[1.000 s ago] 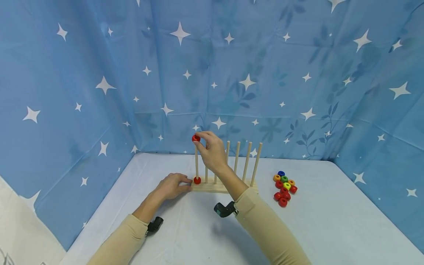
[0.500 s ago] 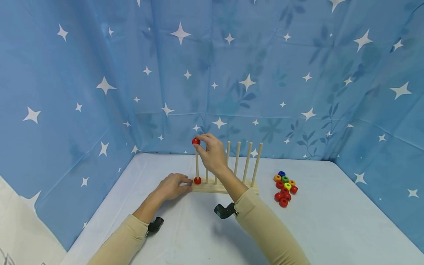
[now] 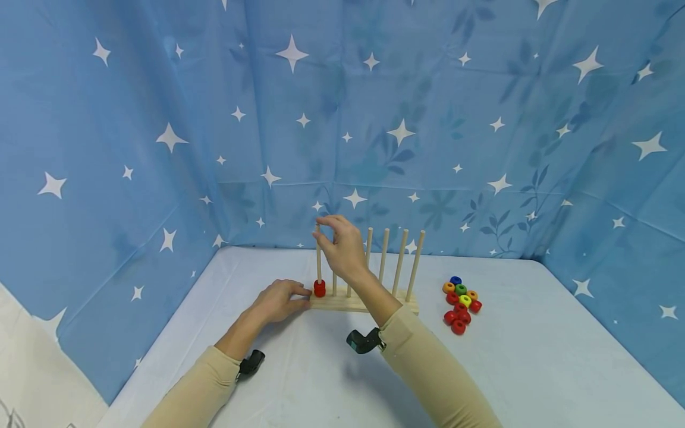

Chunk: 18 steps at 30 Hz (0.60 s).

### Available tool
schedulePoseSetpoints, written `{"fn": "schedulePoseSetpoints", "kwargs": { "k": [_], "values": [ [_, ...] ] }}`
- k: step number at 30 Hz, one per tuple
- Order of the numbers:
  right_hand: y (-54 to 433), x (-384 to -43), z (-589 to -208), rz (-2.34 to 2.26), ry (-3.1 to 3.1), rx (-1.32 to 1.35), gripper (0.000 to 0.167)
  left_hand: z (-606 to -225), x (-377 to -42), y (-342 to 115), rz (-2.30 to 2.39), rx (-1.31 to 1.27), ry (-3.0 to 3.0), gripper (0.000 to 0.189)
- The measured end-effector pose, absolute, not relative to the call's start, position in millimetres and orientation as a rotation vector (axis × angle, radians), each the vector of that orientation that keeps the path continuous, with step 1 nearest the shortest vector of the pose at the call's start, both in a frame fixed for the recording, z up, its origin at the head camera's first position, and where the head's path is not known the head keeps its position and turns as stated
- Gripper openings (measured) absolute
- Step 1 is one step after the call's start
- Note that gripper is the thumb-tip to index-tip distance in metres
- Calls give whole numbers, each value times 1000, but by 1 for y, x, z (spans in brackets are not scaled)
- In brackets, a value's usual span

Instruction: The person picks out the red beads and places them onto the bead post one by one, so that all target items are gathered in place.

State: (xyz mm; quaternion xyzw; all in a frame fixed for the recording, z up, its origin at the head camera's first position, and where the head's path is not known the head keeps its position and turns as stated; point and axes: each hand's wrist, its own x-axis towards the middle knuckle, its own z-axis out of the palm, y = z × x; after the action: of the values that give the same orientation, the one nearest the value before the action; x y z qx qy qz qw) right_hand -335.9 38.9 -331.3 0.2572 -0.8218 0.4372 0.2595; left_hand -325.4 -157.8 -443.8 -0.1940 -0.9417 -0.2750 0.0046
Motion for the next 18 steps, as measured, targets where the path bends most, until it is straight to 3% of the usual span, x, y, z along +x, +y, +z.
{"fn": "schedulePoseSetpoints", "kwargs": {
  "k": [18],
  "values": [
    [68, -319, -323, 1299, -1981, 757, 27, -441, -327, -157, -862, -602, -2960, 32]
  ]
}}
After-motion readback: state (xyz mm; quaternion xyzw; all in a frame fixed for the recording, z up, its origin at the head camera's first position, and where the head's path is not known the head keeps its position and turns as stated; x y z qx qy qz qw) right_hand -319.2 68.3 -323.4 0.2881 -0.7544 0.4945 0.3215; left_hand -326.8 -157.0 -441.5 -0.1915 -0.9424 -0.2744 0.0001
